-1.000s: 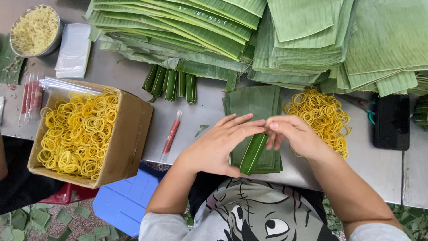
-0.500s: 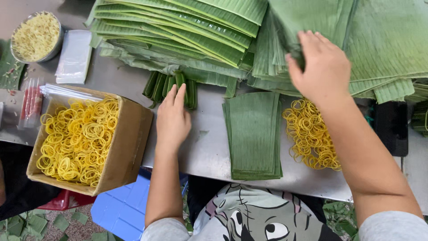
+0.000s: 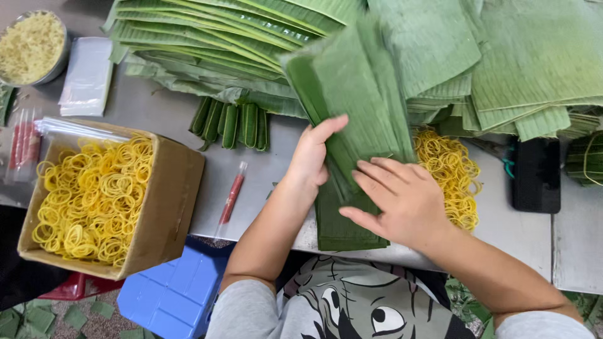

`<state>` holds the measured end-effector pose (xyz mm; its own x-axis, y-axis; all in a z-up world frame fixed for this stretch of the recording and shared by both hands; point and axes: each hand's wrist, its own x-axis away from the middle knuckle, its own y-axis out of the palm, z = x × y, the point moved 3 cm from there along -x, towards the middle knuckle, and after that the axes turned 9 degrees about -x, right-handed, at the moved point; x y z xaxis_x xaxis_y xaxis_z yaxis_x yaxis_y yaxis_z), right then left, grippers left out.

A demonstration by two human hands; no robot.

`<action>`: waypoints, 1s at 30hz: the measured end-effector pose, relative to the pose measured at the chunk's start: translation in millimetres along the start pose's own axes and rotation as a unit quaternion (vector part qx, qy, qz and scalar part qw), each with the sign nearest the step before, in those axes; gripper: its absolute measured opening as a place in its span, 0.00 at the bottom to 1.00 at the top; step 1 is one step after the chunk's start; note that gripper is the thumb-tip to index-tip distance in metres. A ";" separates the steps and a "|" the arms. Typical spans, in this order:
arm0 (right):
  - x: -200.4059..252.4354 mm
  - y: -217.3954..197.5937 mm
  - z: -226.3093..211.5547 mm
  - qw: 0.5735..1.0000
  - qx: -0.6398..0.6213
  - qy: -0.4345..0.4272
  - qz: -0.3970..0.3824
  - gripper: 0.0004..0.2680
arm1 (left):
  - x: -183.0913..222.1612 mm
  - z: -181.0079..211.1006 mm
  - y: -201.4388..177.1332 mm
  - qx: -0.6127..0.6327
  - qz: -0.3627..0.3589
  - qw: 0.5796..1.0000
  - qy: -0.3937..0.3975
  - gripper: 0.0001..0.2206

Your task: The person wraps small food items in banana leaves by hand, rolling the leaves into cylinders and securing them with rubber bands.

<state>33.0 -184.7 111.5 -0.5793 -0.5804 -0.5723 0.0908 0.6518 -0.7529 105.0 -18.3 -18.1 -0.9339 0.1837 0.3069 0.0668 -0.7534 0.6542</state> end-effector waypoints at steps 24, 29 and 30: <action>73.5 -36.6 154.0 0.975 0.075 0.195 0.076 0.14 | 114.7 -44.8 -36.7 -0.268 -0.001 0.962 0.050 0.14; 81.5 -38.5 207.6 0.967 0.192 0.167 0.030 0.17 | 114.6 -46.3 -32.0 -0.404 0.045 0.912 0.054 0.22; 86.7 -38.0 215.8 0.964 0.197 0.176 0.003 0.15 | 115.8 -41.5 -27.4 -0.452 0.038 0.886 0.099 0.24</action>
<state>154.2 -365.2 20.3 -0.8102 -0.3306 -0.4840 0.3562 0.3779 -0.8546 -19.6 -2.6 -29.2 -0.9879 0.0637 0.1412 -0.0929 -0.9731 -0.2110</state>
